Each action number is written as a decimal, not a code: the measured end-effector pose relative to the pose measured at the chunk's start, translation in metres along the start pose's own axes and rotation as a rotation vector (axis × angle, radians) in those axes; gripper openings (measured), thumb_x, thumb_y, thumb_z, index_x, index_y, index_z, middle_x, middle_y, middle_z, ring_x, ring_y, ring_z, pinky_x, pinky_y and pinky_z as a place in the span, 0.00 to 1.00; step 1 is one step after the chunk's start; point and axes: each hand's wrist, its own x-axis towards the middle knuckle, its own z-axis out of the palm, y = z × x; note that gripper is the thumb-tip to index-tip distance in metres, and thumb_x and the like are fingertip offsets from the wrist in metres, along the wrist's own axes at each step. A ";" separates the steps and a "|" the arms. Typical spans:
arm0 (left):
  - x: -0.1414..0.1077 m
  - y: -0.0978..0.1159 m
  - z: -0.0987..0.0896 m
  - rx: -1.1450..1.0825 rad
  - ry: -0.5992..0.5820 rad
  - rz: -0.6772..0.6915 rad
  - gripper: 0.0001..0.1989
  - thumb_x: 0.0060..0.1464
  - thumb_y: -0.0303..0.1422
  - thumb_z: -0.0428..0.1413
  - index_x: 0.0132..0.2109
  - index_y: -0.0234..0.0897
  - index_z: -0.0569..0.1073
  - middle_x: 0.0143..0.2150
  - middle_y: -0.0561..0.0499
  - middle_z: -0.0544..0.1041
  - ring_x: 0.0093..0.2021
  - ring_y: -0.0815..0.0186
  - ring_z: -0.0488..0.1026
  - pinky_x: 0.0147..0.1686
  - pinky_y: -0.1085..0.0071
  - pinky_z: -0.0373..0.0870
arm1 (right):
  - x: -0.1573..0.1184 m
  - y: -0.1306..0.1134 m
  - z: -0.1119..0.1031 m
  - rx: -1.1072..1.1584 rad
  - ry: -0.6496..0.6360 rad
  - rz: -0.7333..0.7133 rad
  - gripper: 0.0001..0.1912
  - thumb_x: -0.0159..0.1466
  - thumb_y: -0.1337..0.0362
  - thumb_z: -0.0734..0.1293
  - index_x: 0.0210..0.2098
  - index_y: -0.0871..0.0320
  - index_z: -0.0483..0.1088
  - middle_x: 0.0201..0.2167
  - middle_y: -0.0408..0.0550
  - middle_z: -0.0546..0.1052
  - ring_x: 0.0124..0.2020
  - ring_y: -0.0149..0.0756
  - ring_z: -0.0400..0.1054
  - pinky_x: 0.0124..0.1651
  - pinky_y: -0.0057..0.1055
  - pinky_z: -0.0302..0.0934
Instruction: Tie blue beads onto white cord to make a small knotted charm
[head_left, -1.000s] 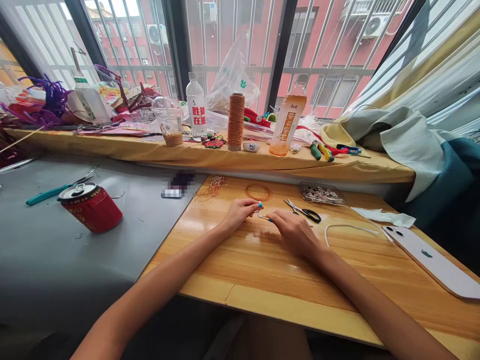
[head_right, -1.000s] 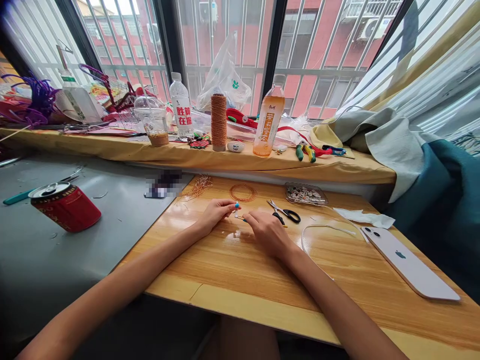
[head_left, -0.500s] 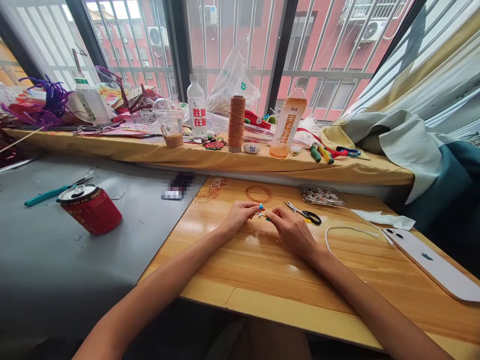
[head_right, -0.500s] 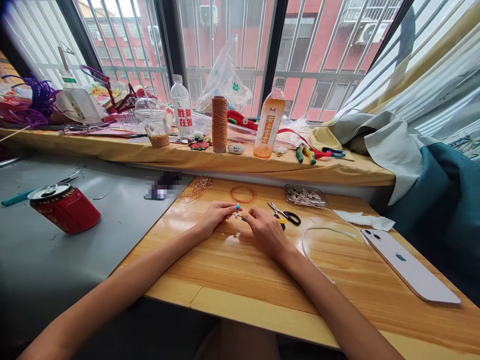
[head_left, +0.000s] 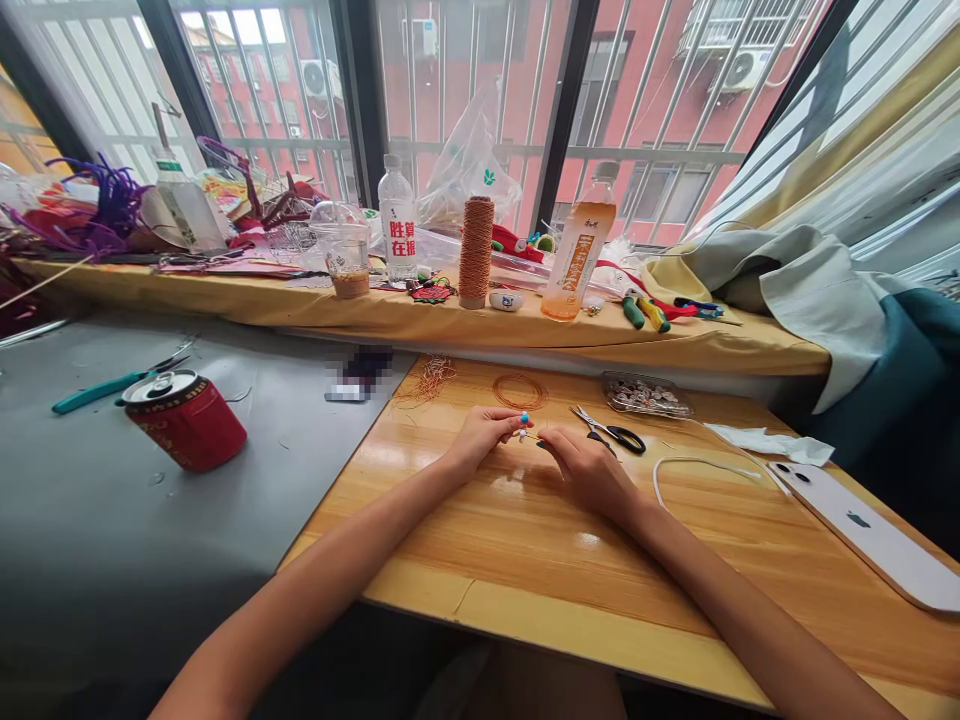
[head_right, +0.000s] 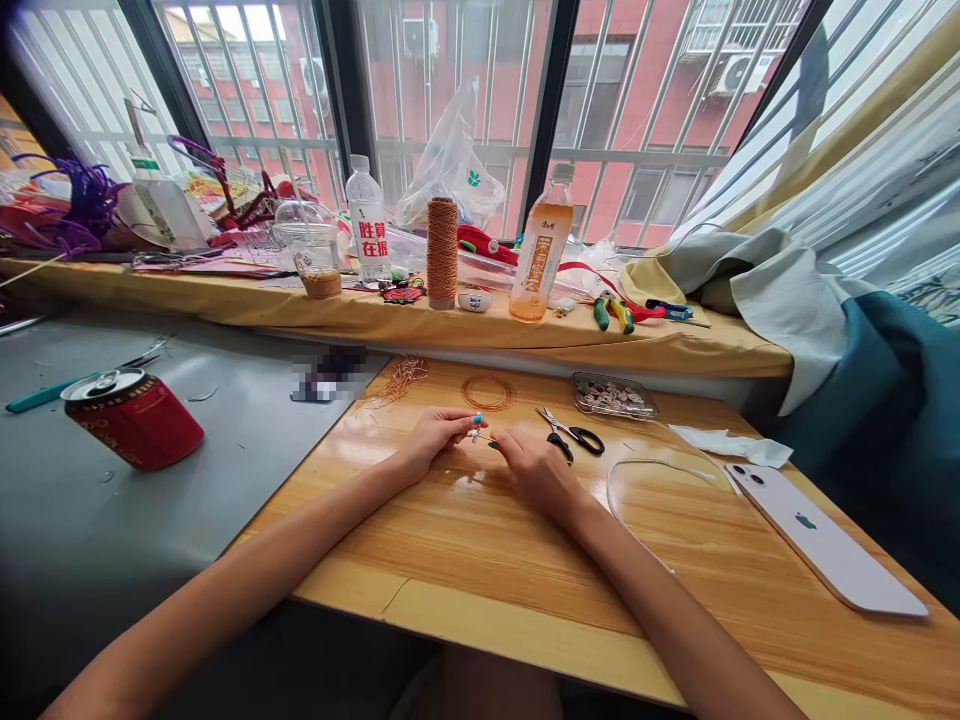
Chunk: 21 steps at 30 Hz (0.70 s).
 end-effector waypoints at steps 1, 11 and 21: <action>0.000 0.000 0.000 -0.003 0.002 -0.001 0.16 0.37 0.40 0.57 0.28 0.28 0.75 0.14 0.58 0.56 0.18 0.78 0.48 0.20 0.74 0.40 | 0.001 -0.001 0.000 0.010 0.009 0.012 0.11 0.62 0.68 0.53 0.38 0.61 0.64 0.30 0.51 0.73 0.31 0.34 0.67 0.32 0.28 0.59; 0.000 0.002 0.000 -0.050 0.070 -0.031 0.14 0.35 0.38 0.58 0.26 0.29 0.75 0.14 0.58 0.57 0.18 0.78 0.48 0.20 0.74 0.39 | 0.012 -0.016 -0.008 -0.108 -0.029 0.223 0.14 0.62 0.62 0.54 0.42 0.56 0.66 0.30 0.47 0.67 0.24 0.29 0.63 0.20 0.23 0.50; 0.001 0.000 -0.001 -0.070 0.058 -0.053 0.14 0.34 0.37 0.59 0.27 0.29 0.75 0.14 0.58 0.57 0.17 0.78 0.48 0.19 0.74 0.38 | 0.009 -0.014 -0.007 -0.300 0.134 -0.001 0.11 0.62 0.66 0.54 0.36 0.60 0.66 0.23 0.44 0.69 0.20 0.26 0.61 0.20 0.23 0.48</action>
